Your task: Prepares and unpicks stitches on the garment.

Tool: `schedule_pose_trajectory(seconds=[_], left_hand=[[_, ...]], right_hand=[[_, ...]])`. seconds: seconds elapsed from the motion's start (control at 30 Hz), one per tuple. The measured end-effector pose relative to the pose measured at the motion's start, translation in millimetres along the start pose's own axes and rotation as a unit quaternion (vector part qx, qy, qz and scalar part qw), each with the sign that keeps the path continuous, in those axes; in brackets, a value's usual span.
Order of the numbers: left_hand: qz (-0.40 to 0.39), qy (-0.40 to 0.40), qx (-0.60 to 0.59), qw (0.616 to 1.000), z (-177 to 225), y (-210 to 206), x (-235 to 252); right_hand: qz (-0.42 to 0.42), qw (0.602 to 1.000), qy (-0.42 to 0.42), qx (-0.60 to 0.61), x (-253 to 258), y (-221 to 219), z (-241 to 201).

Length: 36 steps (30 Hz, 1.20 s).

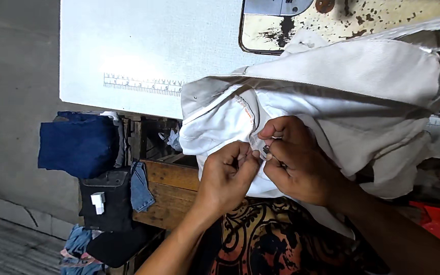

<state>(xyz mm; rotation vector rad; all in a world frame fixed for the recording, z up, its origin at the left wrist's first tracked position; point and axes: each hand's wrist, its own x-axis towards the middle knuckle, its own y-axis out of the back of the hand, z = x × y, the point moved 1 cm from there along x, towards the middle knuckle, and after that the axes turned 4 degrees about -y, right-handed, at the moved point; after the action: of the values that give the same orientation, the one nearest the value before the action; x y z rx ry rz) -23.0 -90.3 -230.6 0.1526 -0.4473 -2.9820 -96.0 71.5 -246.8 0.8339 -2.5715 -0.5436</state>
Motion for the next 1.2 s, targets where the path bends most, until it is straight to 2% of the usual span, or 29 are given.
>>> schedule_pose_trajectory(seconds=[0.6, 0.73, 0.9, 1.0, 1.13, 1.2], left_hand=[[-0.014, 0.007, -0.031, 0.999, -4, 3, 1], [-0.037, 0.009, -0.040, 0.998, -4, 6, 2], [-0.058, 0.006, -0.036, 0.998, -3, 11, 5], [-0.058, 0.008, -0.029, 0.998, -4, 9, 4], [-0.050, -0.058, 0.077, 0.994, -1, 14, 1], [-0.035, -0.130, 0.120, 0.984, 2, 17, -2]], right_hand=[[-0.017, 1.000, 0.001, -0.015, -1, -1, 0], [-0.040, 0.999, 0.010, -0.009, -3, 1, 1], [-0.029, 0.999, 0.015, 0.005, -1, 0, 2], [-0.059, 0.998, 0.007, 0.004, -3, 2, 3], [-0.056, 0.996, 0.003, 0.065, 3, 20, -3], [0.003, 0.998, 0.055, 0.024, 13, 36, -22]])
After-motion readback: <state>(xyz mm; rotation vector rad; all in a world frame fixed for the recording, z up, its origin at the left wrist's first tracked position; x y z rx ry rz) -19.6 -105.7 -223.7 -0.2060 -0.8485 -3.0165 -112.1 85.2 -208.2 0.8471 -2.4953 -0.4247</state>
